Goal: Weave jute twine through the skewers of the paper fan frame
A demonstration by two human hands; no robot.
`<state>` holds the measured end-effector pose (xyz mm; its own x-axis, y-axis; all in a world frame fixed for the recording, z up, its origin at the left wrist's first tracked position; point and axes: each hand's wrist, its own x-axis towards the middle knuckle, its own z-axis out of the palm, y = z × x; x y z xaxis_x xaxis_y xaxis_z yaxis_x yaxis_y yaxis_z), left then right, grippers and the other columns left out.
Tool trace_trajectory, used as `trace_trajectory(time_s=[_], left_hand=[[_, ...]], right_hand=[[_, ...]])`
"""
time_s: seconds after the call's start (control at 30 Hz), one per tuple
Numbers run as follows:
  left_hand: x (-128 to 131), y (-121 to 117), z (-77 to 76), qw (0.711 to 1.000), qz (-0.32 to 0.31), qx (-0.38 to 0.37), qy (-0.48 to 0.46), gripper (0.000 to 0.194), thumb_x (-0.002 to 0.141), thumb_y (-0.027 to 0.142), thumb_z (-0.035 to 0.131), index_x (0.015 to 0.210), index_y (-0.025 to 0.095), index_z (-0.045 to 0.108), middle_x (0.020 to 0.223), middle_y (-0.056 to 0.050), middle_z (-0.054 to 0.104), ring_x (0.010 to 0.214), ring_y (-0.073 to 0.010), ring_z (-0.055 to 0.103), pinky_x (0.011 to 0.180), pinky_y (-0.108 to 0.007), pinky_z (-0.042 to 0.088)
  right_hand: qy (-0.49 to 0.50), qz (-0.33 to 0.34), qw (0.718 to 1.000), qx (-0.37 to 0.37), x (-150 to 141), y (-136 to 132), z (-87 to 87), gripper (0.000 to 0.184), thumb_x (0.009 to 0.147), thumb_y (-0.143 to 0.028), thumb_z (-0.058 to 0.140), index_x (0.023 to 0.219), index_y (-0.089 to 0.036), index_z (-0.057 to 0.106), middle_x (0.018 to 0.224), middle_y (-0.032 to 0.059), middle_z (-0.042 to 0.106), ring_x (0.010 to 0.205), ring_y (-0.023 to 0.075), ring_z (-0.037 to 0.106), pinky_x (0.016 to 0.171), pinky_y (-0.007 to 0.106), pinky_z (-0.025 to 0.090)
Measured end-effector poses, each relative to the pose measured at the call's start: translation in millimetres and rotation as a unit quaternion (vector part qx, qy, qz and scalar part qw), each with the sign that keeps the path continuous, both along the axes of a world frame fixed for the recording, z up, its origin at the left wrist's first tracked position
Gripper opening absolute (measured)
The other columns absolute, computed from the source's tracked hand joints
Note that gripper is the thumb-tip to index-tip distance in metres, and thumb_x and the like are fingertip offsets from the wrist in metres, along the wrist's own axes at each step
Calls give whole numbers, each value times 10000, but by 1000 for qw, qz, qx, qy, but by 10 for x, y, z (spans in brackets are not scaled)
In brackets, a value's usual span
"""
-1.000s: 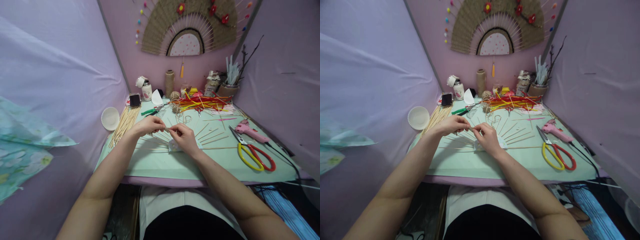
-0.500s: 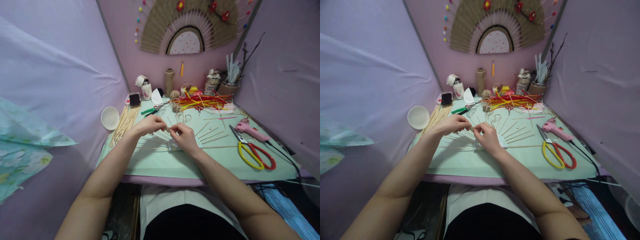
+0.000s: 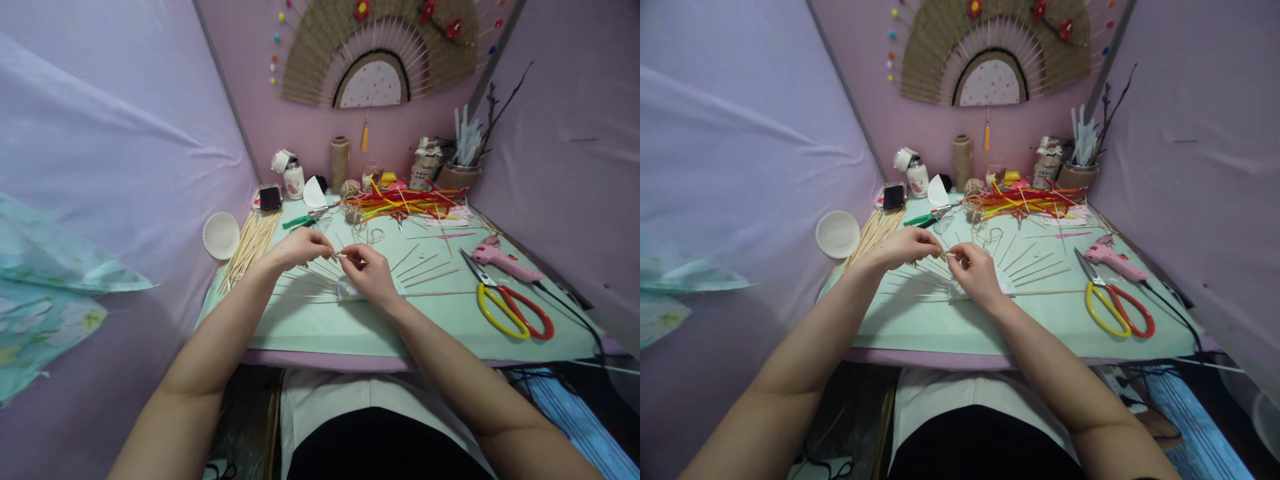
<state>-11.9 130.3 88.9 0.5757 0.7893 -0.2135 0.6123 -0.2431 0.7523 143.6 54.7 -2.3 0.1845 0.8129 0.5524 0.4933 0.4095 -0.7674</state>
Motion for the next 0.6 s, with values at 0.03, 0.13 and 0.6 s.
trace_trajectory(time_s=[0.03,0.13,0.6], left_hand=[[-7,10,-10,1000,5,-4,-8,190,688,302,623,788,168,712,605,13,552,490,-69,413,429,-205,287],[-22,29,-31,999,19,-3,-26,181,690,301,626,779,168,711,594,15,540,479,-64,400,425,-206,270],[-28,64,-92,999,-7,-22,-35,241,707,364,661,830,167,729,648,-10,599,478,-68,404,435,-212,293]], right_hand=[[10,1,1000,-5,1,-2,0,78,816,-246,580,825,-189,633,725,18,623,615,128,529,595,259,429],[25,6,1000,-14,3,-9,3,79,819,-239,570,790,-189,623,727,16,633,623,127,546,596,252,436],[79,-31,996,5,2,-34,30,126,830,-294,573,780,-189,620,694,13,601,588,120,504,553,251,412]])
